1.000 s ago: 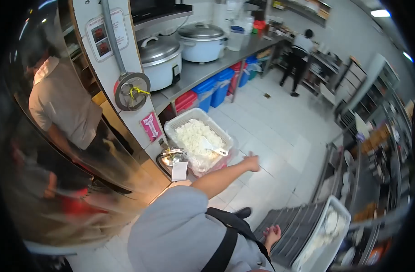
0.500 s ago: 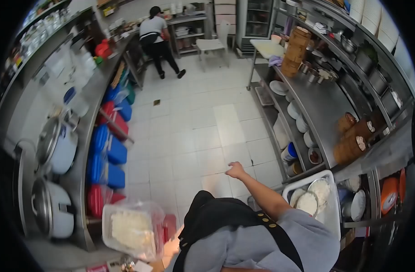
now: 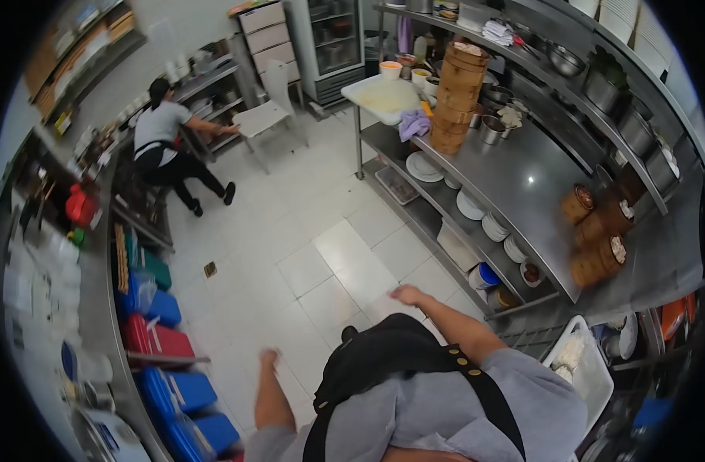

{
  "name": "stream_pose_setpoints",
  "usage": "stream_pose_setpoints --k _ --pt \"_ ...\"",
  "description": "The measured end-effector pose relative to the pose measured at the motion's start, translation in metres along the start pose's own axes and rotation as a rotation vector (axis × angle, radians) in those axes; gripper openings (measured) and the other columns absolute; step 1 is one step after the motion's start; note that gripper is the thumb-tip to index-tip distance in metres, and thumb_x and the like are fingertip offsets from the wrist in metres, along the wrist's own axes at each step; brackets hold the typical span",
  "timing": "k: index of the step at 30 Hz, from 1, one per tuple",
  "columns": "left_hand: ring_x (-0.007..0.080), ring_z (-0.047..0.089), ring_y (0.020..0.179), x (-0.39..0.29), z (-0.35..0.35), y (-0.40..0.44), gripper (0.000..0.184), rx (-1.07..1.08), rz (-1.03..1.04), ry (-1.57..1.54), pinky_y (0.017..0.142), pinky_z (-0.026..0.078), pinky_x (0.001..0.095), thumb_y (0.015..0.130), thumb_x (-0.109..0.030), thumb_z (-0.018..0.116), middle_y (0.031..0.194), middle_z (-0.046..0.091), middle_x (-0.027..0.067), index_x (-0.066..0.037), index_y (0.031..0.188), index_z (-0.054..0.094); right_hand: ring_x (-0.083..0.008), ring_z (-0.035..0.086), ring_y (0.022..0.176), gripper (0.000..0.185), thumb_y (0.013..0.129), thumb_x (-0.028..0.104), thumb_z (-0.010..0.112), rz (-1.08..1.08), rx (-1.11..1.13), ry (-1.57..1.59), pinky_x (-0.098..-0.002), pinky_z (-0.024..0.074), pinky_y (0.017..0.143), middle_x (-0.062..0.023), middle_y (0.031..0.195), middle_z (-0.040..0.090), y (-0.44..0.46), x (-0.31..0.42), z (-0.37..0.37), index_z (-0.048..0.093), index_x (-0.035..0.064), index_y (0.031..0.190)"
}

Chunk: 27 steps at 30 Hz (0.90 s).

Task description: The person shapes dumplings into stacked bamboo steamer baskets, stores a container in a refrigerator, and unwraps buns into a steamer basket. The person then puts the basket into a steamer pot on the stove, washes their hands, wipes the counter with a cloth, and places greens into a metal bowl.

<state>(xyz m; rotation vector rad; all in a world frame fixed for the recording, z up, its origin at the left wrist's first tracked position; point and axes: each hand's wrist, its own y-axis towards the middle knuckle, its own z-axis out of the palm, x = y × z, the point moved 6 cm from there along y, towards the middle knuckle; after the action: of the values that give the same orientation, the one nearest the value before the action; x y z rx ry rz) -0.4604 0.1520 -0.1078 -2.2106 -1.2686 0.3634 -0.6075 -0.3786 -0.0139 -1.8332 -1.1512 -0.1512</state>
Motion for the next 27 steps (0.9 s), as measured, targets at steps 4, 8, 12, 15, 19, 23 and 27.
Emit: stream_pose_setpoints --k 4,8,12,15,19,23,27 --pt "0.0345 0.044 0.119 0.047 -0.324 0.099 0.065 -0.45 -0.303 -1.202 0.08 0.049 0.0562 0.083 -0.027 0.061 0.139 0.036 0.0151 -0.014 0.138 0.031 -0.0393 0.05 0.114 0.069 0.085 0.054 0.051 0.238 -0.477 0.429 -0.0421 0.0414 0.096 -0.0232 0.127 0.05 -0.005 0.025 -0.137 0.045 0.0023 0.131" --pt "0.0292 0.047 0.118 -0.012 -0.488 0.12 0.064 -0.582 0.119 -1.476 0.074 0.052 0.0517 0.085 -0.029 0.06 0.134 0.042 0.0126 -0.014 0.139 0.03 -0.0392 0.047 0.116 0.063 0.085 0.046 0.056 -0.037 -0.95 0.119 -0.0438 0.0394 0.098 -0.0267 0.13 0.044 0.08 0.025 -0.266 0.047 0.0016 0.128" --pt "0.0292 0.06 0.099 -0.101 -0.467 0.188 0.05 -0.238 0.341 -1.666 0.067 0.054 0.0528 0.088 -0.022 0.056 0.119 0.055 0.0112 -0.013 0.133 0.036 -0.0376 0.041 0.123 0.057 0.084 0.039 0.057 -0.04 -0.908 0.079 -0.0424 0.0344 0.102 -0.0249 0.13 0.045 0.14 0.051 -0.384 0.049 -0.0009 0.125" --pt "0.0333 0.06 0.097 -0.137 -0.36 0.23 0.043 0.153 0.177 -1.531 0.066 0.054 0.0565 0.089 -0.015 0.05 0.117 0.055 0.0126 -0.009 0.13 0.04 -0.0421 0.038 0.123 0.055 0.082 0.032 0.06 0.029 -0.902 -0.038 -0.0468 0.0358 0.1 -0.0246 0.132 0.041 0.214 0.043 -0.457 0.048 0.0013 0.126" --pt "0.0339 0.055 0.102 -0.142 -0.33 0.219 0.049 0.126 -0.358 -1.705 0.075 0.049 0.0595 0.085 -0.02 0.062 0.125 0.05 0.0104 -0.009 0.129 0.043 -0.0487 0.042 0.113 0.046 0.081 0.022 0.059 0.166 -1.305 -0.29 -0.0493 0.0369 0.098 -0.0217 0.128 0.041 0.253 0.036 -0.529 0.049 0.0058 0.123" --pt "0.0266 0.052 0.106 -0.177 -0.402 0.244 0.041 0.031 -0.261 -1.541 0.08 0.048 0.0508 0.085 -0.022 0.064 0.119 0.052 0.0076 -0.009 0.121 0.05 -0.0452 0.047 0.108 0.044 0.08 0.02 0.059 0.24 -1.066 -0.268 -0.0484 0.0412 0.093 -0.0195 0.122 0.047 0.28 0.018 -0.541 0.048 0.0052 0.12" --pt "0.021 0.051 0.104 -0.292 -0.512 0.351 0.033 0.132 0.266 -1.658 0.083 0.048 0.0416 0.086 -0.024 0.065 0.112 0.053 0.0037 -0.011 0.113 0.051 -0.0348 0.062 0.085 0.03 0.072 0.019 0.064 -0.03 -0.943 0.067 -0.0445 0.0499 0.074 -0.0152 0.093 0.065 0.291 0.025 -0.508 0.059 0.006 0.099"
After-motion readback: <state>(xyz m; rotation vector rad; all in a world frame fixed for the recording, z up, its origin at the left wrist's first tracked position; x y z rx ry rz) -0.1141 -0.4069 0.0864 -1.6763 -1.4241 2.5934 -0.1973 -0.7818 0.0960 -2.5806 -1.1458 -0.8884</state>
